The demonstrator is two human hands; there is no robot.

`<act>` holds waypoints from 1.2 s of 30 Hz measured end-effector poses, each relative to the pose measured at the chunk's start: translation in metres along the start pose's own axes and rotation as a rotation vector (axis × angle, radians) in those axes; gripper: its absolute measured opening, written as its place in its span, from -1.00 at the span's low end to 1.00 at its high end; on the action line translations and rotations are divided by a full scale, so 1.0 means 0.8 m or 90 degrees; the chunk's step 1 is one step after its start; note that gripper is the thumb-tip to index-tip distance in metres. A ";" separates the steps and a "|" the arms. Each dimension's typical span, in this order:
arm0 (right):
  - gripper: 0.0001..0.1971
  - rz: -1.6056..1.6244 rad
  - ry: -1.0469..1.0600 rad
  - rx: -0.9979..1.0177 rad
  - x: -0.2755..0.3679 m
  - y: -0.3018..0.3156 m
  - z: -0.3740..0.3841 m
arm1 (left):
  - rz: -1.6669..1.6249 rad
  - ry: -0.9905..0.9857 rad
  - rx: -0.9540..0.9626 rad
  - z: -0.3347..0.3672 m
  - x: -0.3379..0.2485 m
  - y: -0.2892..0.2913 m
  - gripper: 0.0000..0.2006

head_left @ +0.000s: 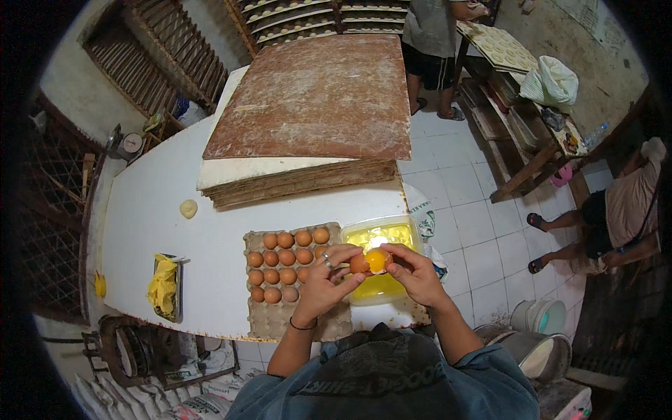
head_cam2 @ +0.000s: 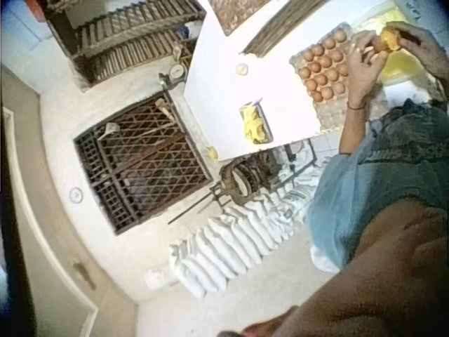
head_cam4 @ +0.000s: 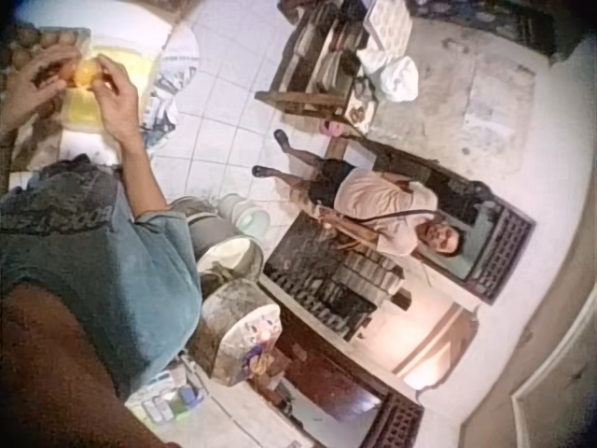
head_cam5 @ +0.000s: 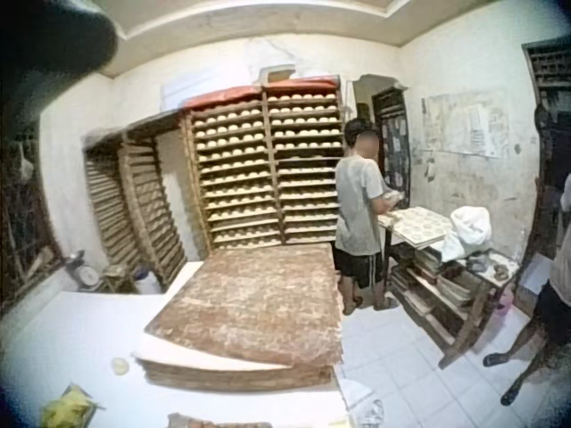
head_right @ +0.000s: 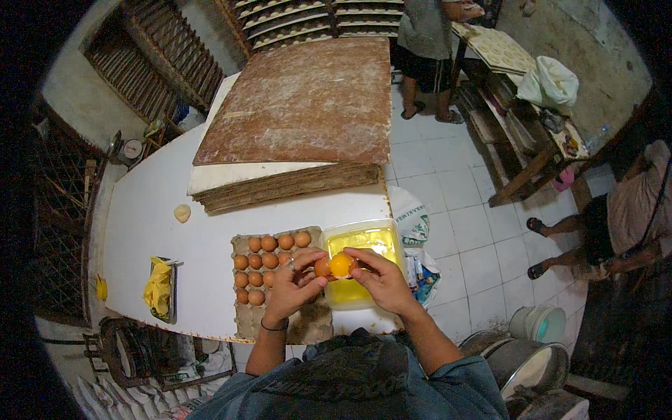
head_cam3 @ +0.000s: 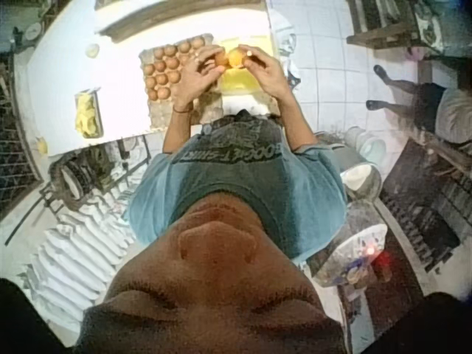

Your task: The person weighs a white powder on a digital scale, then moves to a table to crack eggs into a yellow container. They separate the yolks from the whites by hand and add the yolks to a dough mixer.

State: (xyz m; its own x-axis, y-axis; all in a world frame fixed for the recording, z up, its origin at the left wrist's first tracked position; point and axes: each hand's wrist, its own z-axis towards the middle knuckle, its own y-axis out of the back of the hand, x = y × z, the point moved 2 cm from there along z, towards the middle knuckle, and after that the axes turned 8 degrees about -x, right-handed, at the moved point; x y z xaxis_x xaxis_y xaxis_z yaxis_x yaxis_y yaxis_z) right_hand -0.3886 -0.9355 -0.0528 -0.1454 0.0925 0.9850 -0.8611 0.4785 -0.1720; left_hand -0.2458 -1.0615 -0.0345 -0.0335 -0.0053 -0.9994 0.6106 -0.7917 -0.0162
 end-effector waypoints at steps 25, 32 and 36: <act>-0.62 -0.042 0.001 0.041 0.028 0.027 0.014 | 0.041 -0.156 -0.025 -0.005 -0.009 0.018 -0.63; -0.63 -0.107 0.073 0.090 0.040 0.019 0.019 | 0.001 -0.184 0.018 -0.001 -0.019 0.012 -0.62; -0.62 -0.085 0.058 0.124 0.045 0.015 0.020 | 0.115 -0.259 -0.001 0.000 -0.024 0.011 -0.65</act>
State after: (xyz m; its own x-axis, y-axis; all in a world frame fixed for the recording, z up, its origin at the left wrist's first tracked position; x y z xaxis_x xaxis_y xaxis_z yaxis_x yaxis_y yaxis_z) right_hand -0.4121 -0.9404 -0.0189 0.0128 0.1218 0.9925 -0.9485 0.3156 -0.0265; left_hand -0.2397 -1.0684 -0.0156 -0.2342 -0.3836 -0.8933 0.6364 -0.7551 0.1574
